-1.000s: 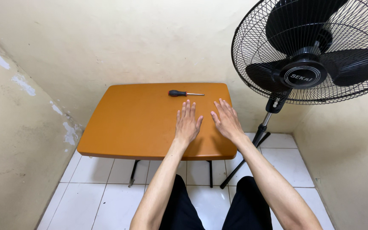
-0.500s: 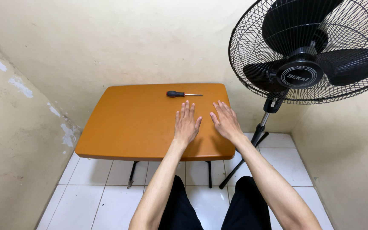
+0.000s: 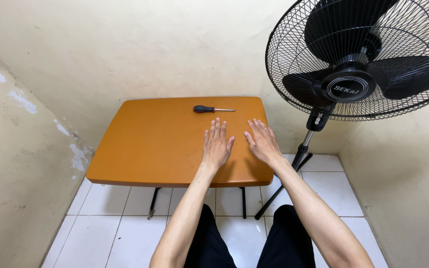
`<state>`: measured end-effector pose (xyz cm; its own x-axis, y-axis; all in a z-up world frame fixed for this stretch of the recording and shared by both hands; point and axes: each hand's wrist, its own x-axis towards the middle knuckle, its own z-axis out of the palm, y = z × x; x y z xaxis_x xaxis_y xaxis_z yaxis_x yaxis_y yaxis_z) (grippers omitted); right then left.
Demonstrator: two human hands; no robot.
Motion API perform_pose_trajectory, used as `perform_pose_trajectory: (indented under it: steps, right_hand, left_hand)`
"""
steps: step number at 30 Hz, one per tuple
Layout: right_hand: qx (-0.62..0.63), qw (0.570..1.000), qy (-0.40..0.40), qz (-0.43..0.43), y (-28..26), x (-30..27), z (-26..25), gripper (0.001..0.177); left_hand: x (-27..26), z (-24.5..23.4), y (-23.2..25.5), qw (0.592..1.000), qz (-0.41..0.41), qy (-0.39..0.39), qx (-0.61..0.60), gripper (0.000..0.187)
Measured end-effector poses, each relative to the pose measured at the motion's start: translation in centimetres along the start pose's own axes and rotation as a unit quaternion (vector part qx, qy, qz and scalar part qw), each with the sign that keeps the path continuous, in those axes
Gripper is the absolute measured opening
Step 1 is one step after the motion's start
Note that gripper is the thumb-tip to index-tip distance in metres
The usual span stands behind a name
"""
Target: The person disassembles a standing electric fan by removing the front grille, the fan blades, and the central hub cap. They place the removed components on a nearby table.
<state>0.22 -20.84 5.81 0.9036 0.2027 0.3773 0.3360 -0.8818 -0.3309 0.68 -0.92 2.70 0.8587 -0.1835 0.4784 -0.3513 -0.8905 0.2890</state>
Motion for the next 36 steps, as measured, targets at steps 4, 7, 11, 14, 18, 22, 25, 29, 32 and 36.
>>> perform_pose_trajectory:
  steps: [4, 7, 11, 14, 18, 22, 25, 29, 32, 36]
  right_hand:
    - [-0.003, 1.0, -0.007, 0.003, 0.2, -0.1, 0.0, 0.057]
    - [-0.002, 1.0, -0.01, 0.006, 0.3, -0.1, 0.0, 0.057]
    - [-0.005, 1.0, -0.012, 0.006, 0.3, -0.2, 0.1, 0.058]
    - [-0.004, 1.0, -0.008, 0.004, 0.3, -0.2, 0.1, 0.058]
    - [-0.002, 1.0, -0.004, 0.001, 0.2, -0.3, 0.2, 0.057]
    - [0.003, 1.0, 0.006, -0.002, 0.1, -0.2, 0.2, 0.055]
    - [0.001, 0.999, 0.033, -0.025, 0.0, -0.3, 0.1, 0.054]
    - [-0.002, 0.998, 0.048, -0.039, -0.1, -0.4, -0.1, 0.054]
    - [-0.001, 0.998, 0.046, -0.039, -0.2, -0.3, -0.4, 0.055]
    - [0.006, 0.998, 0.042, -0.044, -0.5, -0.4, -0.8, 0.055]
  left_hand:
    - [-0.1, 0.0, 0.2, 1.0, 0.001, -0.001, -0.003, 0.067]
    - [-0.1, -0.1, 0.3, 1.0, 0.0, -0.007, -0.004, 0.067]
    - [0.0, -0.1, 0.3, 1.0, 0.002, -0.011, 0.002, 0.067]
    - [0.0, 0.0, 0.3, 1.0, 0.004, -0.01, 0.004, 0.067]
    - [-0.2, -0.1, 0.3, 1.0, -0.001, -0.013, -0.001, 0.067]
    - [-0.2, -0.4, 0.4, 1.0, -0.002, -0.018, -0.003, 0.067]
    - [-0.2, -0.6, 0.4, 1.0, -0.004, -0.018, -0.004, 0.067]
    - [-0.2, -0.9, 0.5, 1.0, -0.003, -0.015, -0.007, 0.066]
    - [-0.1, -1.1, 0.8, 1.0, 0.001, -0.027, 0.004, 0.064]
    - [-0.2, -1.4, 1.1, 0.999, 0.001, -0.032, 0.006, 0.064]
